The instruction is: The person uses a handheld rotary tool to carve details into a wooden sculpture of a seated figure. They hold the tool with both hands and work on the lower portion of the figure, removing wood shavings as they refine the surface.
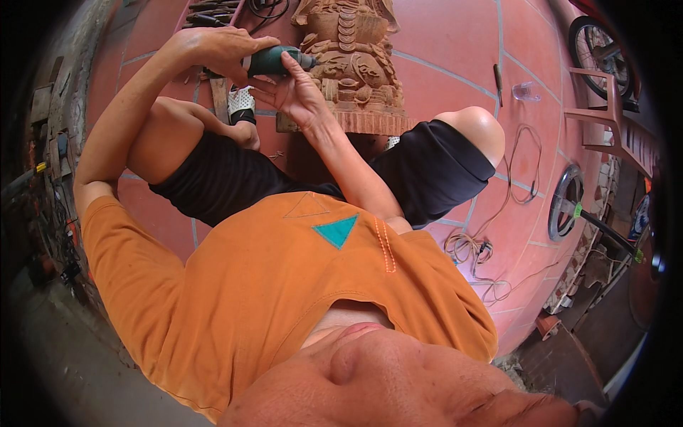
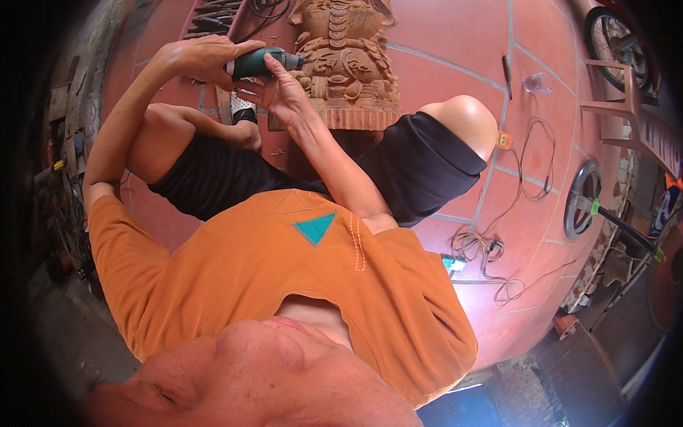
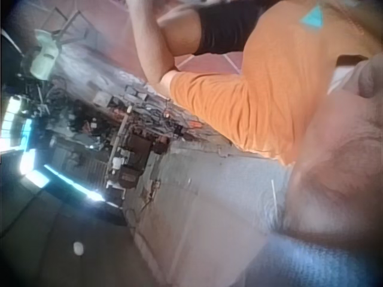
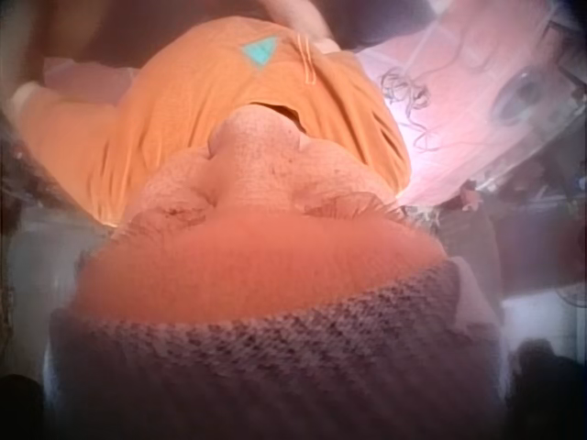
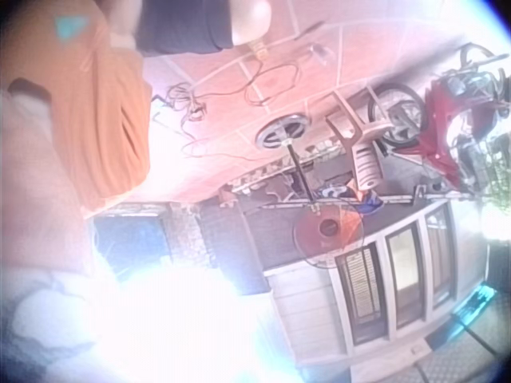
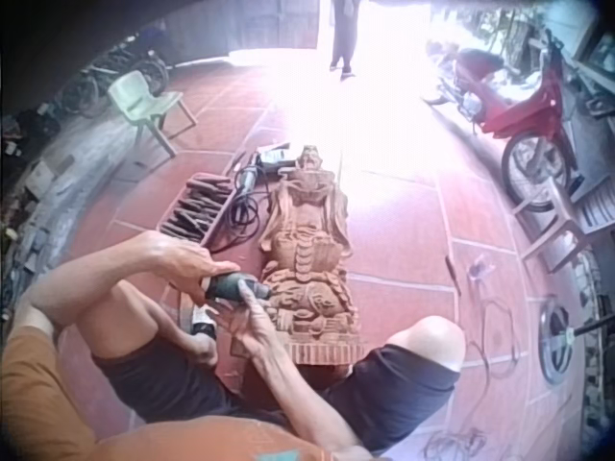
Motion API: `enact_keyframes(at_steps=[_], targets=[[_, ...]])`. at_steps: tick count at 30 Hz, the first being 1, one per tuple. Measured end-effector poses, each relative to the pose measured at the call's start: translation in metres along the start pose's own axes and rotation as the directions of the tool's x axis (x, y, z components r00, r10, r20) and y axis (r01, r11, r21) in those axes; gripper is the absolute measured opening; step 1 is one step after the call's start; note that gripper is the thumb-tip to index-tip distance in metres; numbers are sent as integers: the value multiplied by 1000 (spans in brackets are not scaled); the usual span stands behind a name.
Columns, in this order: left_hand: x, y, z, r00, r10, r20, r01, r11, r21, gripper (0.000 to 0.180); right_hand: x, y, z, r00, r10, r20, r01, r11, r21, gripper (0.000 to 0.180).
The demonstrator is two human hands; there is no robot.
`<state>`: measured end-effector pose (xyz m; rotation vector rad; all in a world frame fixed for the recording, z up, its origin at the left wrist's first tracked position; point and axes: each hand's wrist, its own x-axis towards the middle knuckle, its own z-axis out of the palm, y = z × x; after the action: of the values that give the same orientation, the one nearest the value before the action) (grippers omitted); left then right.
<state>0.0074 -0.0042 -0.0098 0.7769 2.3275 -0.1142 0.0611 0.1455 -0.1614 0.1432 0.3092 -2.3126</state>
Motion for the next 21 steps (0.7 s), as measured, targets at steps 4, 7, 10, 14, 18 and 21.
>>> enact_keyframes(at_steps=[4,7,10,14,18,21], targets=[[3,-5,8,998,0,-62,1,1000,8,87,1,-4,3,1000,-3,-11,3,999,-41,51],[6,-8,5,999,11,-47,-13,999,-30,86,2,-6,3,1000,-14,12,15,999,-47,52],[8,-5,3,999,9,-46,-11,999,-37,86,6,-5,-1,999,-51,-8,51,997,-61,53],[11,-4,3,998,24,-62,-25,1000,-13,90,6,-7,-1,999,-34,14,34,999,-25,52],[14,-7,4,998,19,-59,-18,1000,16,93,9,-8,-4,999,-51,2,51,999,-9,52],[15,-1,-1,999,-1,-47,3,1000,30,94,11,-8,-5,998,-57,6,57,998,-5,53]])
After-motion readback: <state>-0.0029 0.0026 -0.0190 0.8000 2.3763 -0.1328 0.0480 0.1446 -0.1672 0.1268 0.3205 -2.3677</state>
